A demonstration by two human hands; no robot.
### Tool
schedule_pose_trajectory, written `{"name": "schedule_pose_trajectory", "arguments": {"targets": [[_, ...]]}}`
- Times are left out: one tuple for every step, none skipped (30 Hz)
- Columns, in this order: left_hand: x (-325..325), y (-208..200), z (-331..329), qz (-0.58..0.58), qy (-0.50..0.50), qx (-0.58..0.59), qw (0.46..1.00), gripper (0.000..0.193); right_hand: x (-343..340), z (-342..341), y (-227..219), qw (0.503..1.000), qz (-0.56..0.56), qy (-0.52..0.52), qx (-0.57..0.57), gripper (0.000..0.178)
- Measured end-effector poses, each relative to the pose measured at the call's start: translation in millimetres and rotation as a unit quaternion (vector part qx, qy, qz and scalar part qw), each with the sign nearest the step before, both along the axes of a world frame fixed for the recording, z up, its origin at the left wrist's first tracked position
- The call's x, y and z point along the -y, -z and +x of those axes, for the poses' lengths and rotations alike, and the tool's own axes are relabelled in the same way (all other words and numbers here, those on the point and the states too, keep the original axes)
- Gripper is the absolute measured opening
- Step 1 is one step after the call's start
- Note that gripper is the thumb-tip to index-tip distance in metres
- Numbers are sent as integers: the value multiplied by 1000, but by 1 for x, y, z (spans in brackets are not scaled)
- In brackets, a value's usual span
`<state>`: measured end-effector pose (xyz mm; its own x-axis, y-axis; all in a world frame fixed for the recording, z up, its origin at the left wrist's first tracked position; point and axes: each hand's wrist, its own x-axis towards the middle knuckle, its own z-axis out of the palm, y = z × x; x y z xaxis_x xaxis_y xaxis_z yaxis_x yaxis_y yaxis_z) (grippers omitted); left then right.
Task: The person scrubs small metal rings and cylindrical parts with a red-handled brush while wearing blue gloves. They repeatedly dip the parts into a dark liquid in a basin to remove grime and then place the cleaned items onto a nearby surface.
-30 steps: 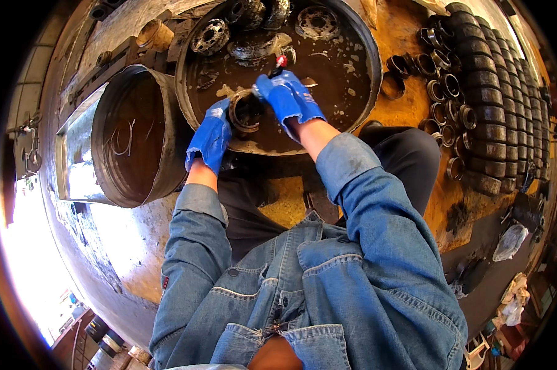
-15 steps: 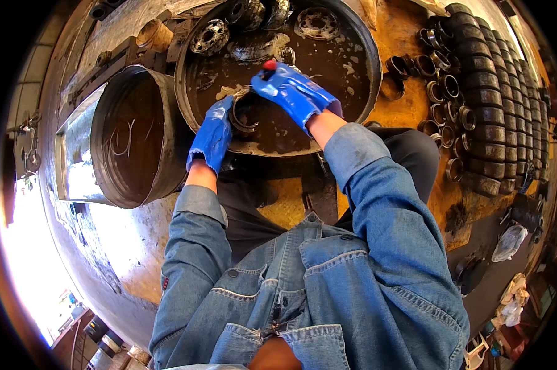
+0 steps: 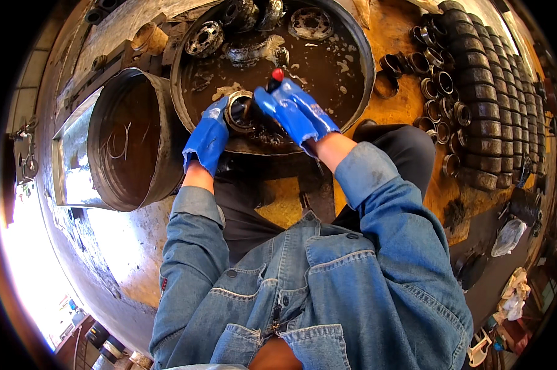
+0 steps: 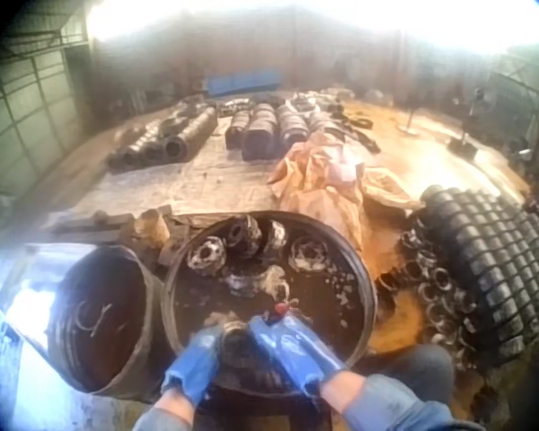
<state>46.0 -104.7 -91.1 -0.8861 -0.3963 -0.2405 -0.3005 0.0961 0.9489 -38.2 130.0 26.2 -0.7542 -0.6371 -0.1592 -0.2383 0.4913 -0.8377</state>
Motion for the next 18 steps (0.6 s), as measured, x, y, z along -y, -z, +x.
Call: {"name": "schedule_pose_trajectory", "arguments": {"targets": [[0, 0, 0, 7, -10, 6, 1000, 43, 9, -2, -9, 995, -38, 64, 63, 37], [1, 0, 2, 19, -20, 15, 1000, 43, 16, -4, -3, 991, -75, 84, 67, 37], [2, -1, 3, 32, -30, 25, 999, 43, 26, -5, -3, 986, -114, 103, 69, 38], [3, -1, 5, 44, -39, 33, 998, 43, 34, -5, -5, 978, -152, 121, 71, 39], [5, -2, 7, 54, -46, 37, 997, 42, 38, -7, -8, 984, -108, 110, 87, 42], [5, -2, 6, 63, -51, 40, 996, 42, 51, -12, 5, 985, -87, 99, 115, 41], [2, -1, 3, 74, -50, 43, 995, 42, 60, -16, 29, 984, -63, 91, 141, 41], [-1, 0, 1, 83, -51, 46, 994, 42, 62, -10, 57, 983, -109, 125, 85, 29], [2, 1, 2, 89, -57, 50, 993, 42, 73, -11, 42, 995, 15, 44, 89, 21], [3, 2, 2, 94, -62, 54, 992, 42, 70, -4, 44, 998, -29, -23, 45, 20], [4, 3, 2, 102, -68, 58, 991, 41, 63, 8, 47, 993, -73, -89, -1, 19], [5, 4, 1, 109, -71, 61, 990, 41, 61, 18, 48, 989, 2, -112, -93, 21], [6, 5, -3, 119, -76, 62, 988, 41, 59, 19, 47, 979, 75, -161, -99, 27], [6, 6, -5, 128, -81, 62, 987, 41, 56, 18, 47, 971, 121, -185, -90, 28], [6, 8, -7, 134, -83, 62, 986, 41, 53, 16, 43, 960, 169, -209, -81, 29], [6, 10, -7, 140, -88, 65, 984, 41, 48, 13, 39, 963, 169, -204, -51, 31], [8, 11, -6, 144, -91, 66, 983, 41, 41, 7, 34, 960, 143, -226, -78, 22], [6, 9, -10, 146, -88, 65, 983, 41, 32, -1, 46, 982, 50, -176, -49, 23]]}}
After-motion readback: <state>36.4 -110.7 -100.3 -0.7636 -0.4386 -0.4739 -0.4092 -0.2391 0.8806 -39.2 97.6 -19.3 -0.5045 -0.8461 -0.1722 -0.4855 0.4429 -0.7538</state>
